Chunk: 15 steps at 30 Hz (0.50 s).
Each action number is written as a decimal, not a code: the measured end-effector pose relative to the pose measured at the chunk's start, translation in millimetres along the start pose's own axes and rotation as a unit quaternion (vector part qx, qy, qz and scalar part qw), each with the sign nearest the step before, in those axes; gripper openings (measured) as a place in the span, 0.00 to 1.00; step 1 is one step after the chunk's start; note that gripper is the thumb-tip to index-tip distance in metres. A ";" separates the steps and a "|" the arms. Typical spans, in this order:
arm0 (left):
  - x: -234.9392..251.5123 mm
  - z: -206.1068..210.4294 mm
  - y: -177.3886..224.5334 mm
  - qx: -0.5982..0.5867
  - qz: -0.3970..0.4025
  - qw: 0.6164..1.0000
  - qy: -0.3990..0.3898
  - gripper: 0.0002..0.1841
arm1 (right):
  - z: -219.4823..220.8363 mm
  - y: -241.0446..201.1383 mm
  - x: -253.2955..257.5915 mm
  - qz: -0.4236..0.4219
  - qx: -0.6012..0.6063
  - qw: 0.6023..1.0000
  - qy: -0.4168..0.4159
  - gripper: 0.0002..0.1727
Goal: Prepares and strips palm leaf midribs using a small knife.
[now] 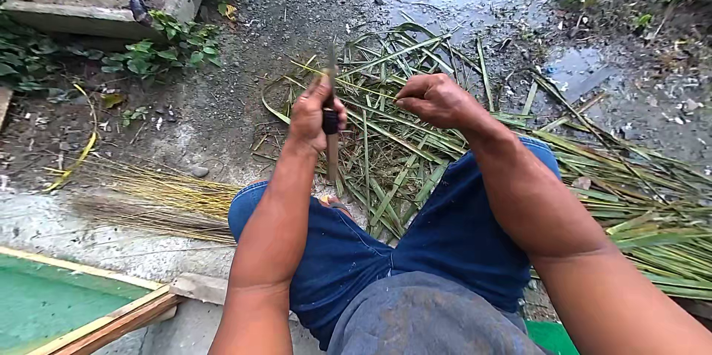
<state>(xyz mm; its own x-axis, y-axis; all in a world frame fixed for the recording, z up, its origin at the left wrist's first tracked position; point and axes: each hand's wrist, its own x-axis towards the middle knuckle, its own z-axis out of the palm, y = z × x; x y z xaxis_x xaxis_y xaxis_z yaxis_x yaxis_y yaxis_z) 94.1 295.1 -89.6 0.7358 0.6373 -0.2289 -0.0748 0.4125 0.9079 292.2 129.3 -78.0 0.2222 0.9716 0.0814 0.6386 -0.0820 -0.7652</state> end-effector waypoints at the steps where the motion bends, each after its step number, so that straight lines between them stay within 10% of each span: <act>1: 2.1 -3.8 3.1 -0.018 0.010 1.000 0.019 0.19 | -0.6 0.8 -0.5 -0.003 0.002 1.000 -0.002 0.10; 15: 15.9 -20.4 7.0 -0.039 0.044 0.990 0.128 0.19 | -18.2 8.3 -6.6 0.010 -0.013 1.000 -0.024 0.11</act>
<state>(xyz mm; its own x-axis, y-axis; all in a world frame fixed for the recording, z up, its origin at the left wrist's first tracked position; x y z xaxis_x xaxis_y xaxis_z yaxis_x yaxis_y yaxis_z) 91.6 321.4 -94.1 0.5300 0.8129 -0.2414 -0.1898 0.3912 0.9005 309.4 118.2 -73.3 0.2007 0.9790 0.0352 0.6534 -0.1070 -0.7494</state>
